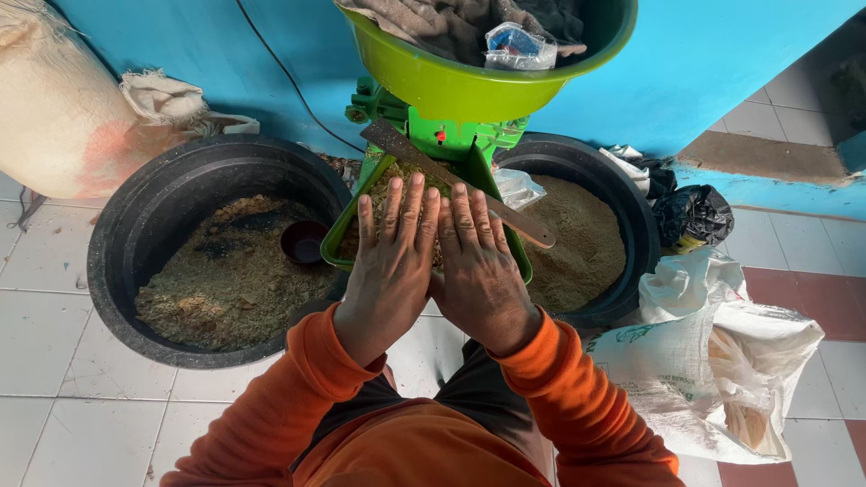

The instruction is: The person sits in front of a green grinding machine and uses a wooden stick to push material from the machine's collection tray into the hopper while ground material accumulates in a large basin. They stir the ground material in the basin, then lift the tray to empty the remaining material.

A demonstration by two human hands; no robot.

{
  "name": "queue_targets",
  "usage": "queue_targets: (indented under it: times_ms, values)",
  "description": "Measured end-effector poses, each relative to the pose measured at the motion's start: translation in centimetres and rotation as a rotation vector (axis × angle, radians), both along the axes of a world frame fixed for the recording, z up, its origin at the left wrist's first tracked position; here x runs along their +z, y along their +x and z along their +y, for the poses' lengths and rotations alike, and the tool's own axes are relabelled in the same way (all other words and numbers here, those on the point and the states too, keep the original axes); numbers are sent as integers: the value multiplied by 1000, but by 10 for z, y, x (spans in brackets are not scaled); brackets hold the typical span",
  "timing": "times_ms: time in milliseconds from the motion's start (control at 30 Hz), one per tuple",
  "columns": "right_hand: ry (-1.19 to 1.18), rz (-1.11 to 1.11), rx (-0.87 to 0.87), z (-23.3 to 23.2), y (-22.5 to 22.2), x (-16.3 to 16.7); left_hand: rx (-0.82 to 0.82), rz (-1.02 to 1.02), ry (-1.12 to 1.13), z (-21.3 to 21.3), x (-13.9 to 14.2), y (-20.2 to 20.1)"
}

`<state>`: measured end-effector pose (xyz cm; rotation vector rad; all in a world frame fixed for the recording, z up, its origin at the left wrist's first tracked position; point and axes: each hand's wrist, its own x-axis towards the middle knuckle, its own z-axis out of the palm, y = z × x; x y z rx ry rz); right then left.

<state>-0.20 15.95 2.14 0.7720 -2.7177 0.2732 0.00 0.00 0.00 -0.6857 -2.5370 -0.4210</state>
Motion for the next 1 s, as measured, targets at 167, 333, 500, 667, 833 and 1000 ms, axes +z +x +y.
queue_targets:
  times_ms: [167,333,500,667,833,1000]
  values:
    - [-23,-40,19,0,2,3,15,8,-19,-1,9,4]
    - [-31,-32,31,2,4,4,27,10,-31,0,11,7]
    - [-6,25,22,2,6,10,-25,11,59,3,10,6]
    - [-24,12,13,4,7,4,23,29,-55,2,5,7]
    - [-39,-8,6,2,6,4,12,37,-23,3,4,6]
    - [-19,-32,-7,0,6,4,17,15,-36,2,4,7]
